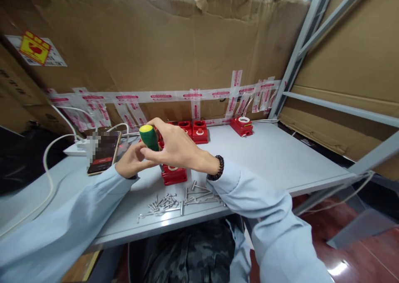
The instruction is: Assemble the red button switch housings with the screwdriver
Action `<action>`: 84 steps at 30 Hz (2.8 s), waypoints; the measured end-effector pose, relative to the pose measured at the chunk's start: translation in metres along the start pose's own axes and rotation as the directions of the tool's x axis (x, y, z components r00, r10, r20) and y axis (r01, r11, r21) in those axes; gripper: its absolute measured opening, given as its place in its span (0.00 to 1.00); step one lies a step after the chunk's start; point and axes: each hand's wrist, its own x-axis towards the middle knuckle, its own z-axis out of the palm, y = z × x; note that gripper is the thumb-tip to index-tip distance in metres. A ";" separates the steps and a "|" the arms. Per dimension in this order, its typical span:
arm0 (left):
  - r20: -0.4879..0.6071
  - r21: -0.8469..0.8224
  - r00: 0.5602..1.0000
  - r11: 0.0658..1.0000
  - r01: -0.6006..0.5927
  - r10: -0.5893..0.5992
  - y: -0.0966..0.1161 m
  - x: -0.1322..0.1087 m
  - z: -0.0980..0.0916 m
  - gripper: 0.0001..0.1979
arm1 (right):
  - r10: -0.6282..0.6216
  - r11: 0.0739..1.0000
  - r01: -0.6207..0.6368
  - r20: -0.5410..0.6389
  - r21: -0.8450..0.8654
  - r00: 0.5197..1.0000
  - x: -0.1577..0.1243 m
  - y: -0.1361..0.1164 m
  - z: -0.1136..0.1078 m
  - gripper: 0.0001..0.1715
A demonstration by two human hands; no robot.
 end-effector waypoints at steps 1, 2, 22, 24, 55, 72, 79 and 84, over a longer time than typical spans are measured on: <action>-0.020 0.005 1.000 1.000 0.006 -0.006 -0.001 0.000 0.001 0.21 | 0.012 1.000 -0.012 0.006 0.001 1.000 0.000 0.000 0.001 0.16; -0.023 0.005 1.000 1.000 0.010 -0.009 -0.003 0.000 0.002 0.22 | 0.028 1.000 -0.028 0.008 0.003 1.000 0.000 -0.001 0.001 0.16; 0.108 0.047 0.994 0.999 0.009 -0.014 -0.002 -0.004 0.000 0.16 | 0.039 0.999 -0.040 0.041 0.036 0.998 -0.002 0.000 -0.001 0.27; 0.131 0.165 0.991 0.986 -0.029 0.007 0.002 -0.004 -0.003 0.15 | 0.029 1.000 -0.029 0.025 0.000 0.999 -0.002 0.000 -0.003 0.24; 0.592 0.275 0.803 0.953 -0.125 -0.066 0.018 -0.014 0.020 0.13 | -0.015 0.983 -0.064 -0.416 -0.175 0.909 0.001 -0.016 -0.049 0.14; 0.051 0.327 0.995 0.943 0.066 -0.088 -0.031 0.005 0.018 0.29 | 0.213 0.948 -0.194 0.048 -0.252 0.976 0.018 0.063 -0.024 0.09; -0.033 0.322 0.997 0.944 0.076 -0.069 -0.029 0.015 0.009 0.27 | 0.199 0.950 -0.186 0.027 -0.250 0.980 0.018 0.054 -0.027 0.10; -0.193 0.123 0.980 0.990 0.073 -0.049 -0.009 0.017 -0.003 0.27 | 0.316 0.943 -0.321 -0.061 -0.088 0.947 0.016 0.055 -0.036 0.20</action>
